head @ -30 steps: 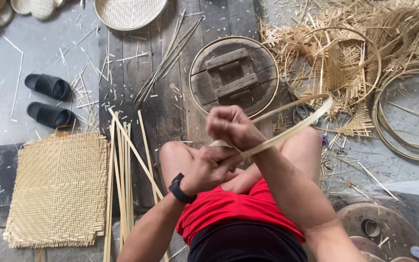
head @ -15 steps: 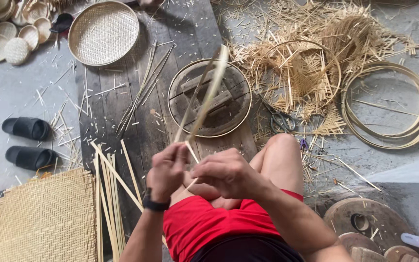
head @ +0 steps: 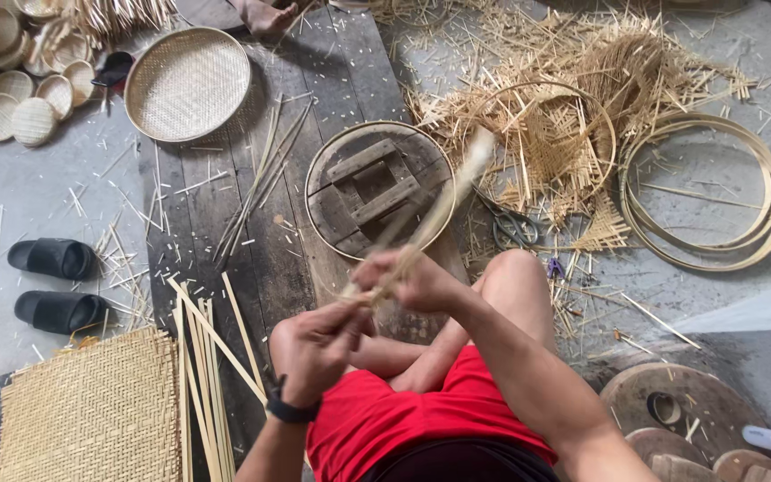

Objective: The person sits cross-legged on the floor and repeatedly bends long, thin bamboo strips into circular hoops by hand. They pick up individual strips, flex them into loops, and overlap the ends to form rings, which are placed on the floor nearby.

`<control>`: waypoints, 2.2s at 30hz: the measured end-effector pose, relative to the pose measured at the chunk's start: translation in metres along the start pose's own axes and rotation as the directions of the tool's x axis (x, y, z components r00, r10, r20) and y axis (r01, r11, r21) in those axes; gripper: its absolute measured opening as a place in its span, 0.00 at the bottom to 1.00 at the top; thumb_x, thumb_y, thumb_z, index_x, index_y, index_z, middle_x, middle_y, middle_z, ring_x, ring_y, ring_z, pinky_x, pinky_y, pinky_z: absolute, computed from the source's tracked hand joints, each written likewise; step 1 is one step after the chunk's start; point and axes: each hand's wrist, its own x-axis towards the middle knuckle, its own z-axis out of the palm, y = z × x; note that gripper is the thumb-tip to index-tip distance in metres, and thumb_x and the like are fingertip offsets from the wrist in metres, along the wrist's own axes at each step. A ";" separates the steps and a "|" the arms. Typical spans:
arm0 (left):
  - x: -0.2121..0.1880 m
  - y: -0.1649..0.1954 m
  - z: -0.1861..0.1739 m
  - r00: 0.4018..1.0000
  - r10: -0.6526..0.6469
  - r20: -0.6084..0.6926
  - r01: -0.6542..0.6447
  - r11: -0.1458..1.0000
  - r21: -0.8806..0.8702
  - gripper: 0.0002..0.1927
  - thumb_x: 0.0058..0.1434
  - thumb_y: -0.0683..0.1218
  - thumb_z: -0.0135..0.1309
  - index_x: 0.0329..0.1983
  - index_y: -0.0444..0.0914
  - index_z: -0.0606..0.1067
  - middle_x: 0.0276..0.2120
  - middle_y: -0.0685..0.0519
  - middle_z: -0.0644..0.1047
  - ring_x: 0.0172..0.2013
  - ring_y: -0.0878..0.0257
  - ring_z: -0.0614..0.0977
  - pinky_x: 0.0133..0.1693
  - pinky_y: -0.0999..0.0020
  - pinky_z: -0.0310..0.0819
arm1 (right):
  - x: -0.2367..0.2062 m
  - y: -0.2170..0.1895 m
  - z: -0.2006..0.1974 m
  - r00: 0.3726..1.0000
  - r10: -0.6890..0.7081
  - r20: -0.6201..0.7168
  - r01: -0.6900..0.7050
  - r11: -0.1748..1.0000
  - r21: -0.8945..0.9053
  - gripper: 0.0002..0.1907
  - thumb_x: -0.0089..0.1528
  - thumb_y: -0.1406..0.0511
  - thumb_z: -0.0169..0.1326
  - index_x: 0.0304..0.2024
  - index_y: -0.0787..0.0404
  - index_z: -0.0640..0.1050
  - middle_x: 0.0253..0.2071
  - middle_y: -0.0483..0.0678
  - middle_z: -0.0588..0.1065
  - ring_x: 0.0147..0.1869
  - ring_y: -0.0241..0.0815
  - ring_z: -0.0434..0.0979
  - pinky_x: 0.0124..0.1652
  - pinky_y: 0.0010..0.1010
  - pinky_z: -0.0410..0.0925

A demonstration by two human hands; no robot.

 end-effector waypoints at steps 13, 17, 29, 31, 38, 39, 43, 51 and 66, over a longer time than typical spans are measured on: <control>0.015 -0.029 -0.020 0.981 -0.048 -0.187 0.035 0.997 -0.068 0.09 0.71 0.42 0.53 0.43 0.34 0.82 0.25 0.56 0.77 0.25 0.72 0.73 0.26 0.75 0.65 | -0.034 -0.025 0.014 0.978 -0.200 -0.061 0.195 0.977 -0.083 0.03 0.67 0.70 0.56 0.41 0.63 0.79 0.35 0.46 0.78 0.38 0.36 0.82 0.38 0.28 0.74; -0.002 -0.018 -0.011 0.992 0.038 0.121 -0.021 0.990 -0.142 0.09 0.69 0.41 0.53 0.44 0.33 0.82 0.24 0.56 0.78 0.25 0.71 0.74 0.26 0.75 0.68 | -0.012 0.036 0.006 0.973 0.218 -0.081 -0.133 0.808 0.574 0.07 0.69 0.66 0.54 0.41 0.65 0.79 0.31 0.42 0.77 0.33 0.28 0.74 0.33 0.22 0.69; 0.011 0.006 -0.022 0.938 0.335 -0.091 -0.298 0.910 0.288 0.09 0.65 0.36 0.57 0.49 0.32 0.80 0.40 0.45 0.83 0.42 0.59 0.87 0.43 0.66 0.80 | 0.007 -0.031 0.016 0.989 -0.039 -0.145 -0.018 0.929 -0.370 0.10 0.60 0.70 0.63 0.45 0.62 0.83 0.26 0.49 0.77 0.26 0.33 0.75 0.27 0.26 0.67; 0.015 0.001 -0.018 0.921 0.387 -0.042 -0.339 0.851 0.402 0.14 0.61 0.34 0.56 0.50 0.35 0.79 0.41 0.44 0.81 0.40 0.56 0.84 0.41 0.66 0.79 | 0.003 -0.038 0.023 0.987 -0.041 -0.153 -0.017 0.934 -0.358 0.15 0.56 0.71 0.66 0.47 0.63 0.82 0.24 0.51 0.75 0.24 0.36 0.72 0.27 0.27 0.66; 0.023 -0.018 -0.023 0.912 0.254 -0.323 -0.179 0.953 0.245 0.17 0.67 0.33 0.59 0.59 0.35 0.79 0.32 0.53 0.74 0.30 0.66 0.75 0.34 0.72 0.70 | -0.006 0.033 0.030 0.975 -0.051 -0.214 0.069 0.995 0.078 0.10 0.60 0.76 0.61 0.44 0.65 0.83 0.35 0.49 0.79 0.37 0.37 0.79 0.37 0.29 0.72; 0.023 -0.020 -0.022 0.914 0.184 -0.361 -0.164 0.983 0.084 0.19 0.65 0.33 0.58 0.59 0.36 0.78 0.33 0.55 0.74 0.30 0.68 0.74 0.34 0.74 0.70 | -0.005 0.047 0.029 0.973 0.093 -0.212 -0.039 0.968 0.246 0.08 0.62 0.76 0.61 0.43 0.66 0.84 0.34 0.50 0.78 0.35 0.38 0.77 0.35 0.29 0.71; 0.025 -0.027 -0.012 0.900 0.047 -0.433 -0.167 0.956 -0.242 0.19 0.61 0.33 0.62 0.56 0.34 0.78 0.34 0.59 0.75 0.32 0.75 0.74 0.33 0.80 0.69 | 0.006 0.092 0.043 0.968 0.198 -0.152 0.038 0.486 0.873 0.07 0.67 0.71 0.60 0.48 0.65 0.83 0.42 0.52 0.82 0.37 0.40 0.80 0.35 0.29 0.73; 0.032 -0.033 0.004 0.639 0.406 -0.653 -0.227 0.911 0.345 0.16 0.57 0.39 0.66 0.50 0.37 0.83 0.59 0.49 0.73 0.61 0.60 0.71 0.58 0.60 0.66 | 0.043 0.088 0.084 0.963 0.236 -0.127 0.022 0.402 0.915 0.09 0.69 0.65 0.56 0.48 0.64 0.78 0.44 0.48 0.80 0.47 0.37 0.80 0.49 0.27 0.73; 0.053 -0.118 -0.049 0.973 -0.098 -0.209 0.201 0.805 0.559 0.10 0.61 0.40 0.62 0.44 0.33 0.83 0.29 0.45 0.83 0.29 0.57 0.83 0.31 0.63 0.78 | 0.050 0.107 0.033 0.959 0.281 -0.032 -0.203 0.604 -0.771 0.05 0.58 0.65 0.59 0.35 0.58 0.83 0.34 0.54 0.79 0.47 0.56 0.76 0.45 0.45 0.70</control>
